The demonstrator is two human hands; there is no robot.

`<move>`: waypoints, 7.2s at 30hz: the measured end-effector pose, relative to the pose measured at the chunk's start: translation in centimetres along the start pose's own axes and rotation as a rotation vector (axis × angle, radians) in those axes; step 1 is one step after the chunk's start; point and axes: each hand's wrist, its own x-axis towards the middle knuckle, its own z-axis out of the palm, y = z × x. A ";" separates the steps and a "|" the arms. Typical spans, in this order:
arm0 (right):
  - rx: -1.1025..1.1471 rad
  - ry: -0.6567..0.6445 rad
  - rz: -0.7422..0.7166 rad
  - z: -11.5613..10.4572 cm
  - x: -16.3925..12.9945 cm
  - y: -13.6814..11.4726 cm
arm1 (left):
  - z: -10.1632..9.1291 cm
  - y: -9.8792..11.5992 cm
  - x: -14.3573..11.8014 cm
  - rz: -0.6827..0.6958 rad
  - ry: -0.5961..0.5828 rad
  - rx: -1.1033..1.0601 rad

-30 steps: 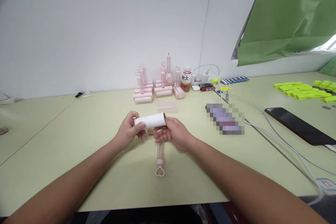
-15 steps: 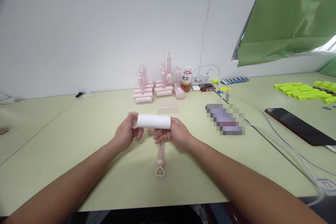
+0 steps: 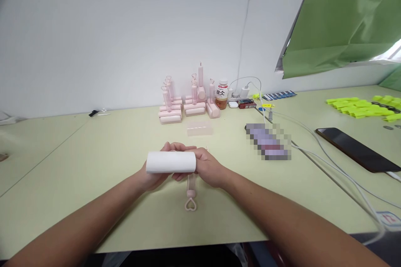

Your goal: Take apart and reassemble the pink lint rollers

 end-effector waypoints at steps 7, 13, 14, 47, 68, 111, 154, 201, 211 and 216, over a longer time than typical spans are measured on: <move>-0.086 0.332 -0.057 -1.1 0.7 -0.8 | -1.6 0.7 0.6 0.207 0.200 0.038; -0.278 0.296 -0.062 -2.5 1.1 -0.7 | -2.2 0.6 0.7 0.263 0.353 0.362; -0.316 0.313 -0.078 -3.0 1.1 -0.8 | -2.4 0.7 0.9 0.271 0.395 0.338; -1.147 0.261 0.128 -5.9 0.7 -1.8 | -4.7 0.9 1.9 0.203 0.577 0.272; -1.078 1.112 -0.223 -10.5 0.5 -6.8 | 2.2 2.5 2.2 0.176 -0.276 1.653; -0.974 0.663 -0.103 -12.6 3.0 -1.3 | 3.2 -0.3 8.1 -0.018 -0.170 1.832; -0.922 0.735 -0.280 -9.8 1.0 -3.1 | 2.8 -0.5 2.0 0.046 -0.182 1.854; -0.541 -0.257 -0.037 -4.4 0.2 -1.8 | -2.3 3.4 -0.5 -0.019 -0.079 0.524; -0.567 -0.286 -0.010 -4.6 0.2 -1.2 | -2.0 2.9 -0.5 -0.104 -0.170 0.448; -0.591 -0.310 0.014 -4.6 0.3 -1.1 | -1.7 2.4 -0.4 -0.102 -0.090 0.377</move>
